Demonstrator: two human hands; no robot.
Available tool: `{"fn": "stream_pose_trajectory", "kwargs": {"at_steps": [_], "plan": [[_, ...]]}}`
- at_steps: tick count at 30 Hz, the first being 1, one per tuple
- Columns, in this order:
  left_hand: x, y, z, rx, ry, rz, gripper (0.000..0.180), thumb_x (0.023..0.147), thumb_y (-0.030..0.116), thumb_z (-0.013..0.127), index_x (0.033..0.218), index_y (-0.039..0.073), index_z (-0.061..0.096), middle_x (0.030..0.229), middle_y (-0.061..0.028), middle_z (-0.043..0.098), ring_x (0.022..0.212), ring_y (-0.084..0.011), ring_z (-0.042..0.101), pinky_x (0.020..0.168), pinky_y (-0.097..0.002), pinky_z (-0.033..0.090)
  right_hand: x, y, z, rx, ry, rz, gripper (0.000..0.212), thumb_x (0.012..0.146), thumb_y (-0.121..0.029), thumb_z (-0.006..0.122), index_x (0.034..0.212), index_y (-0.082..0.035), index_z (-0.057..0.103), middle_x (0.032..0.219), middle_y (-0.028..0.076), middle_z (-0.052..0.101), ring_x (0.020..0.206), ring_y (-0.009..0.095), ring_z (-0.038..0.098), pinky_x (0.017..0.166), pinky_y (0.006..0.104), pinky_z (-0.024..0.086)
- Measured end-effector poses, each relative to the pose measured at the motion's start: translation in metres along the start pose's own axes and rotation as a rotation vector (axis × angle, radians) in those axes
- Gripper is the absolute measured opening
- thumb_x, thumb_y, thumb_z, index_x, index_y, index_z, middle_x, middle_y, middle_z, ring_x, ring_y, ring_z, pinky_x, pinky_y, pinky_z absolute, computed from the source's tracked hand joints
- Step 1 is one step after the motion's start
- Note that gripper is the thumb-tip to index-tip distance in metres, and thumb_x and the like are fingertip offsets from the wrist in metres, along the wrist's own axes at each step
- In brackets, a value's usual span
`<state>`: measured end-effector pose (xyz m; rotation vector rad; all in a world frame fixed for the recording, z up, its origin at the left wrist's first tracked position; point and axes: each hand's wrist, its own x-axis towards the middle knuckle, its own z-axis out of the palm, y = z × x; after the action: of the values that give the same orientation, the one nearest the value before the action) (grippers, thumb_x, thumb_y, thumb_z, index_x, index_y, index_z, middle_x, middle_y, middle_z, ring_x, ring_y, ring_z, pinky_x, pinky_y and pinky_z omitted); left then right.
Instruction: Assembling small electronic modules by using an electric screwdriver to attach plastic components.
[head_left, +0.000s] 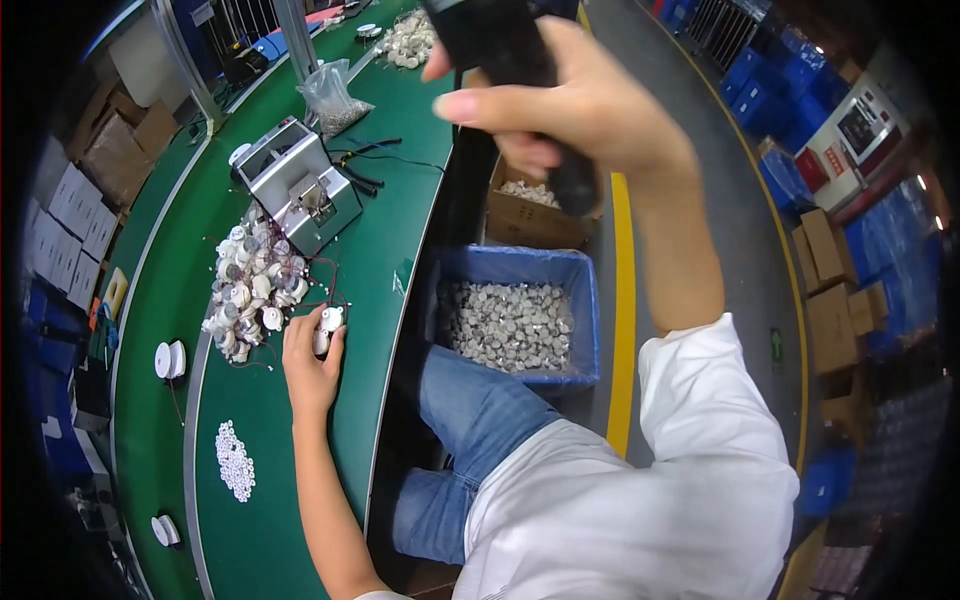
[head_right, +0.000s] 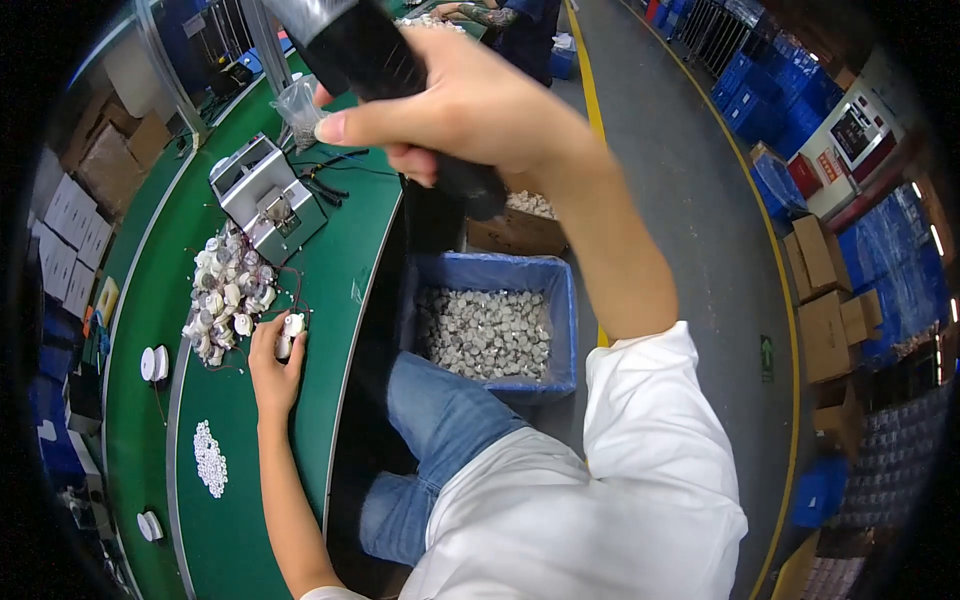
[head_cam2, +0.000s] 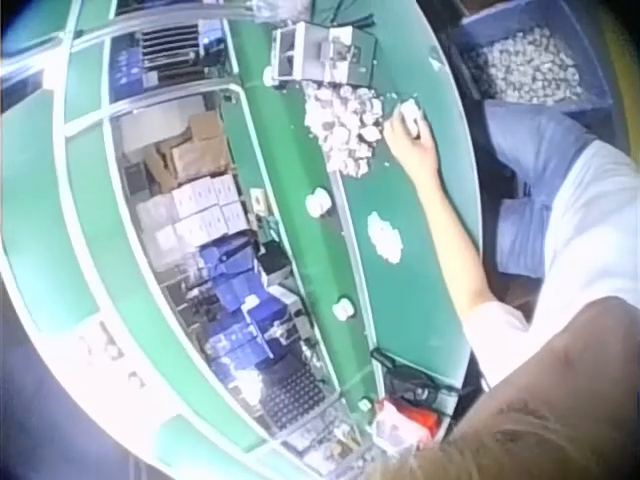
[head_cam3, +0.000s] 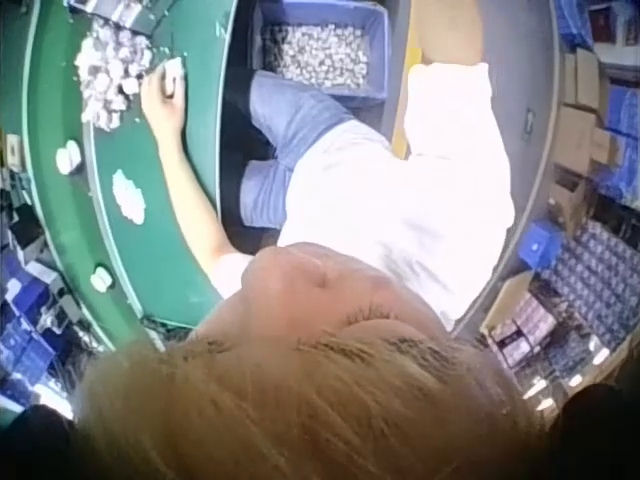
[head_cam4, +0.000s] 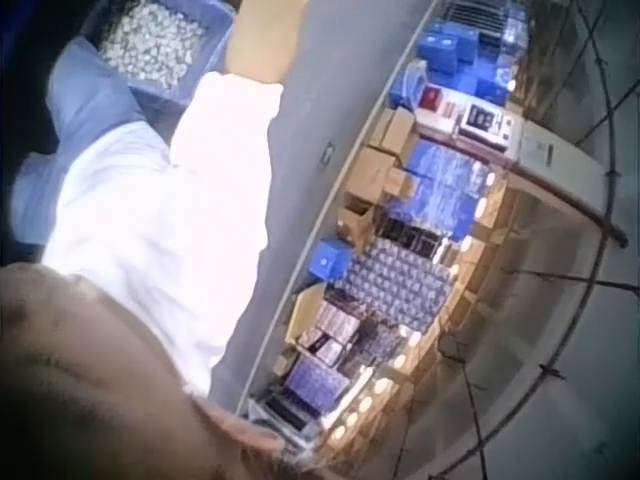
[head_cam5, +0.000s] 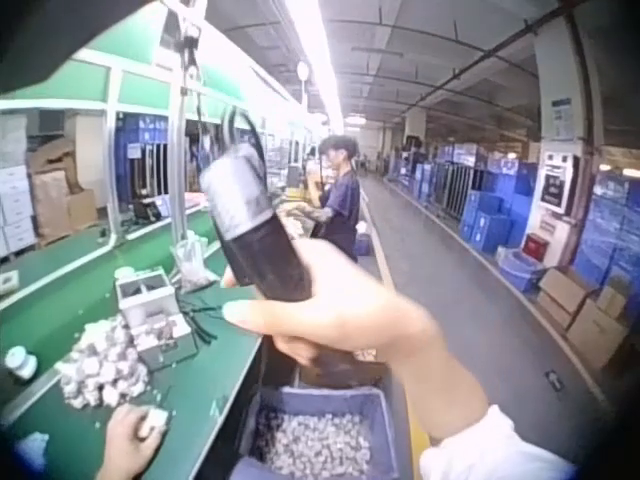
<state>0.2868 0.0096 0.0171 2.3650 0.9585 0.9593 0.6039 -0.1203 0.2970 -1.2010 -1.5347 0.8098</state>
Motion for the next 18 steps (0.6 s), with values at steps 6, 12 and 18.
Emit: {"fn": "stream_pose_trajectory", "kwargs": {"at_steps": [6,12,18], "plan": [[-0.004,0.009,-0.008,0.01,0.011,0.031,0.036,0.087,0.007,0.079,0.121,0.0,0.068,0.108,-0.016,0.067,0.1,-0.0356,0.064,0.088,-0.0432,0.052,0.064,0.103,0.028,0.093,0.214,-0.282,0.039,0.095,-0.017,0.08,0.124,-0.001,0.06,0.078,0.004,0.066,0.058,0.01,0.063,0.058,0.0278,0.053],[-0.008,0.012,-0.014,-0.029,-0.01,-0.039,0.038,0.088,0.015,0.08,0.121,0.001,0.068,0.099,-0.0142,0.063,0.094,-0.0341,0.062,0.084,-0.0434,0.051,0.144,0.133,0.086,0.252,0.363,-0.51,0.041,0.096,-0.021,0.08,0.121,-0.001,0.054,0.075,0.003,0.064,0.055,0.01,0.061,0.05,0.0259,0.049],[-0.005,0.012,-0.015,0.042,-0.023,-0.016,0.04,0.089,0.02,0.079,0.124,0.003,0.069,0.097,-0.0132,0.062,0.092,-0.0335,0.062,0.084,-0.0439,0.05,0.188,0.172,0.138,0.193,0.494,-0.491,0.035,0.096,-0.021,0.08,0.109,-0.003,0.054,0.071,0.0,0.058,0.055,0.009,0.057,0.05,0.027,0.045]]}}
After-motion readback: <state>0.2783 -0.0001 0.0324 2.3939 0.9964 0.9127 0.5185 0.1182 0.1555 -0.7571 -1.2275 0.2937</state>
